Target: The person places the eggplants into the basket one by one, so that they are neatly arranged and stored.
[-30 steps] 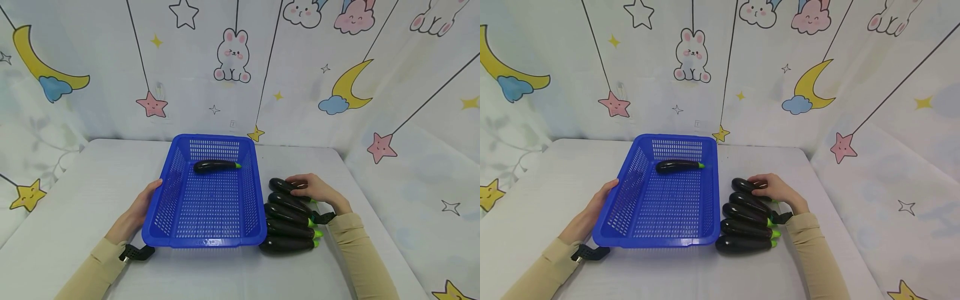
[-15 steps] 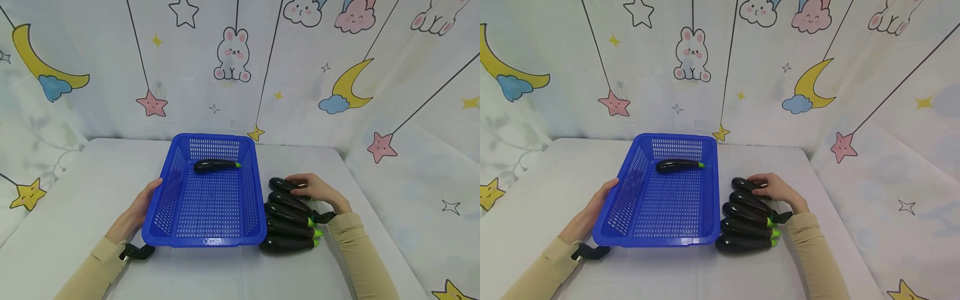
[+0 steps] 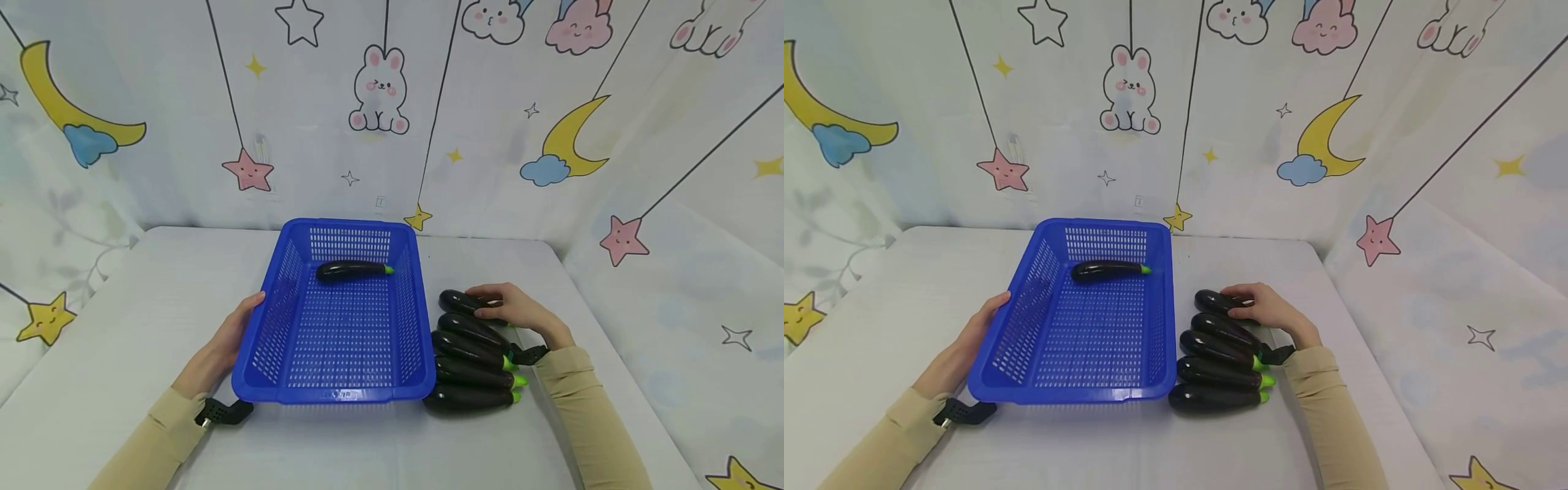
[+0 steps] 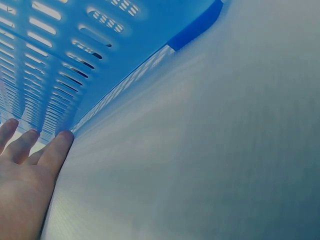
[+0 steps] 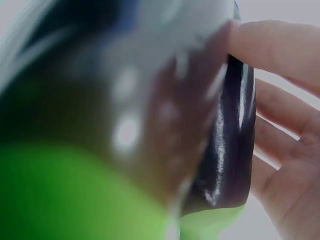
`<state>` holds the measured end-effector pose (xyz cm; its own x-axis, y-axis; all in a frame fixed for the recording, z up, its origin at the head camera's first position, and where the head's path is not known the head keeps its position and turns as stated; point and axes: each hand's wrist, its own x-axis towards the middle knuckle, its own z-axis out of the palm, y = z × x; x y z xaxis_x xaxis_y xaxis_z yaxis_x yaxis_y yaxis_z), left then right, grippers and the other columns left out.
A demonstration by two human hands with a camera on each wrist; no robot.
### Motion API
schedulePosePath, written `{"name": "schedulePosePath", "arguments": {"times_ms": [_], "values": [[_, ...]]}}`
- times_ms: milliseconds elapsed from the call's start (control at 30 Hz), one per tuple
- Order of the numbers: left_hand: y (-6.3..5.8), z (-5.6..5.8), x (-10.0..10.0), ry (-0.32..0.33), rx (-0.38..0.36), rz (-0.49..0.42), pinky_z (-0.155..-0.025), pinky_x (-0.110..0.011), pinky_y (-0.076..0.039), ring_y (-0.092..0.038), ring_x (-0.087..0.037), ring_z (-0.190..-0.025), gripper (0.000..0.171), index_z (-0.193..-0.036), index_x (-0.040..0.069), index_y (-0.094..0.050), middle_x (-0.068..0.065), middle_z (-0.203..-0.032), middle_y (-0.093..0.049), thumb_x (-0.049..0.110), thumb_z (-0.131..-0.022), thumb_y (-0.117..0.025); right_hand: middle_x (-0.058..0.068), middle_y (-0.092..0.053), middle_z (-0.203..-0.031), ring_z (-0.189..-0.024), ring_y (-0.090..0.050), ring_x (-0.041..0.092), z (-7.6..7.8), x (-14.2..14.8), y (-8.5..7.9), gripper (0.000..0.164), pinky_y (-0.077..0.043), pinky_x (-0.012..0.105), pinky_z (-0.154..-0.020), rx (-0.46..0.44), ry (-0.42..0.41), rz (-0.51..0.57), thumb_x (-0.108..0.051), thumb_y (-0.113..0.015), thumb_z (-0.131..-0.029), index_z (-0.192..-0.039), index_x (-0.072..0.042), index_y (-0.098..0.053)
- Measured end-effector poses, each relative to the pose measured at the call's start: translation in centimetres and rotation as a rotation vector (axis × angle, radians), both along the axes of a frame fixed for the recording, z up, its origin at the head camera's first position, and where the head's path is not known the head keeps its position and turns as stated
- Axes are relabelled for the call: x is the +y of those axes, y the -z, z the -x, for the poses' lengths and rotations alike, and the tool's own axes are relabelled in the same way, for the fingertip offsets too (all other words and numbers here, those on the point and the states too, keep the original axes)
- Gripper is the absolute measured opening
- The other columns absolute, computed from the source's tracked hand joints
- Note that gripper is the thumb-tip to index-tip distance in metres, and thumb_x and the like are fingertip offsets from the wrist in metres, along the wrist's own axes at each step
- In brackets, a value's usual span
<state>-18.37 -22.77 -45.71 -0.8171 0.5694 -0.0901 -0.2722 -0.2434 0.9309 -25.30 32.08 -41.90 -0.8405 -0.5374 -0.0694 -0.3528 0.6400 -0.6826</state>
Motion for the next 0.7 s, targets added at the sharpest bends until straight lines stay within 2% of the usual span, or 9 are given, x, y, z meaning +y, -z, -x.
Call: {"name": "schedulePosePath", "arguments": {"times_ms": [267, 500, 700], "values": [[0.16, 0.04, -0.17, 0.034, -0.018, -0.045, -0.085, -0.036, -0.056, -0.062, -0.017, -0.105, 0.068, -0.154, 0.009, -0.004, -0.007, -0.124, -0.056, 0.05, -0.105, -0.025, 0.016, -0.062, -0.135, -0.123, -0.059, 0.036, 0.01, -0.16, 0.05, 0.045, -0.045, 0.058, -0.103, 0.007, -0.007, -0.008, -0.016, -0.07, -0.095, -0.137, -0.004, -0.059], [0.2, 0.08, -0.21, 0.069, -0.016, -0.089, -0.086, -0.036, -0.056, -0.063, -0.018, -0.106, 0.059, -0.152, 0.014, -0.014, -0.007, -0.125, -0.057, 0.048, -0.105, -0.026, 0.018, -0.061, -0.137, -0.125, -0.058, 0.036, -0.1, -0.23, 0.04, 0.043, -0.044, 0.058, -0.104, 0.029, -0.021, -0.017, -0.011, -0.066, -0.096, -0.137, -0.002, -0.057], [0.21, 0.07, -0.24, 0.055, -0.023, -0.08, -0.087, -0.037, -0.055, -0.062, -0.018, -0.106, 0.063, -0.153, 0.013, -0.01, -0.007, -0.125, -0.056, 0.049, -0.105, -0.026, 0.018, -0.06, -0.137, -0.125, -0.058, 0.036, -0.13, -0.18, -0.12, 0.043, -0.045, 0.057, -0.104, 0.051, -0.02, -0.022, -0.01, -0.066, -0.097, -0.138, -0.001, -0.057]]}}
